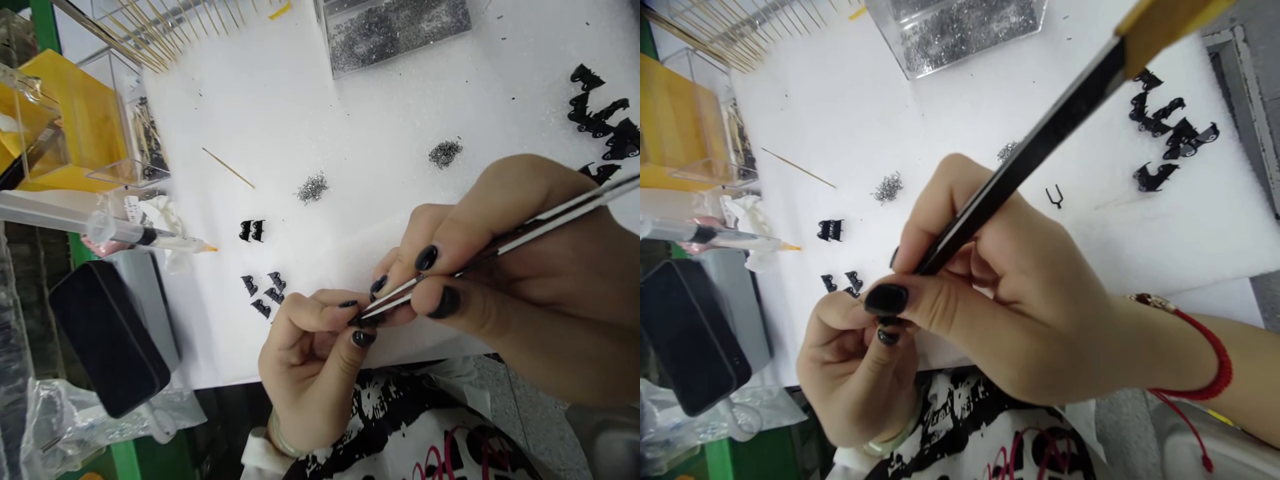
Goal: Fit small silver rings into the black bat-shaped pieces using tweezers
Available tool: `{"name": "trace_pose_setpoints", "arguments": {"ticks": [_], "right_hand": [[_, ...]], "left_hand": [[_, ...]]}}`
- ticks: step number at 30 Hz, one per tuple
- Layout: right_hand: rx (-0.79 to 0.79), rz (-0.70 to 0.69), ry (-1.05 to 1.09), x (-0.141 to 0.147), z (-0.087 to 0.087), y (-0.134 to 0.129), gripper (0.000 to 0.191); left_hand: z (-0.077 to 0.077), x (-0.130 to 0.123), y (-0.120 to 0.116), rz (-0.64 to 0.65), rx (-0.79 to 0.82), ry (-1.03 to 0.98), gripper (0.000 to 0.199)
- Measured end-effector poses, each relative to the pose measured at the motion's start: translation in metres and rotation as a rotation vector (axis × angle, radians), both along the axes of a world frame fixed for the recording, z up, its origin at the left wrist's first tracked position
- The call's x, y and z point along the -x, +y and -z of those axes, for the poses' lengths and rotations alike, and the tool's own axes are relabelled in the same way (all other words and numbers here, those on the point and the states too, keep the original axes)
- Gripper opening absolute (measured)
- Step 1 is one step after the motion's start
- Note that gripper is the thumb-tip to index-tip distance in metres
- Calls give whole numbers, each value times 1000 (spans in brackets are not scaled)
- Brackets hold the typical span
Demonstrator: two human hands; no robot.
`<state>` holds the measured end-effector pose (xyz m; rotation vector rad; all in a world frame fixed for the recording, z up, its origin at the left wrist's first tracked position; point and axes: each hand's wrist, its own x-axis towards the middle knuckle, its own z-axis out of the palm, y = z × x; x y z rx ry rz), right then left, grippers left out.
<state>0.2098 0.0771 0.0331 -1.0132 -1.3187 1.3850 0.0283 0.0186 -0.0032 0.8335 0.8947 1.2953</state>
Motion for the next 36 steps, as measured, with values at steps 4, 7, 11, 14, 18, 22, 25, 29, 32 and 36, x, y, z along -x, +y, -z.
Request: {"name": "trace_pose_setpoints", "arguments": {"ticks": [4, 7, 11, 14, 18, 22, 25, 29, 32, 36], "right_hand": [[-52, -1, 33, 0, 0, 3, 35], [-66, 1, 72, 0, 0, 3, 40], [-53, 36, 128, 4, -1, 2, 44], [7, 36, 164, 6, -3, 3, 45], [131, 16, 190, 5, -7, 10, 49], [222, -36, 258, 5, -9, 16, 56], [170, 59, 207, 8, -7, 9, 46], [39, 337, 32, 14, -7, -11, 29], [13, 334, -35, 13, -12, -17, 29], [-32, 308, -89, 7, -21, -6, 26]], "left_hand": [[0, -1, -1, -9, -22, 47, 22], [-1, -2, -1, -24, -25, 98, 18], [-2, -3, -1, -38, -17, 183, 9], [-3, -3, -2, -37, -13, 210, 7], [-3, -2, -2, -6, 3, 120, 11], [-2, -3, -1, -15, -5, 91, 13], [-3, -4, -2, -39, -27, 127, 10], [-3, -4, -3, -20, -48, 135, 13], [-1, -3, -2, -1, -66, 114, 14], [0, -4, -1, 23, -53, 84, 15]]}}
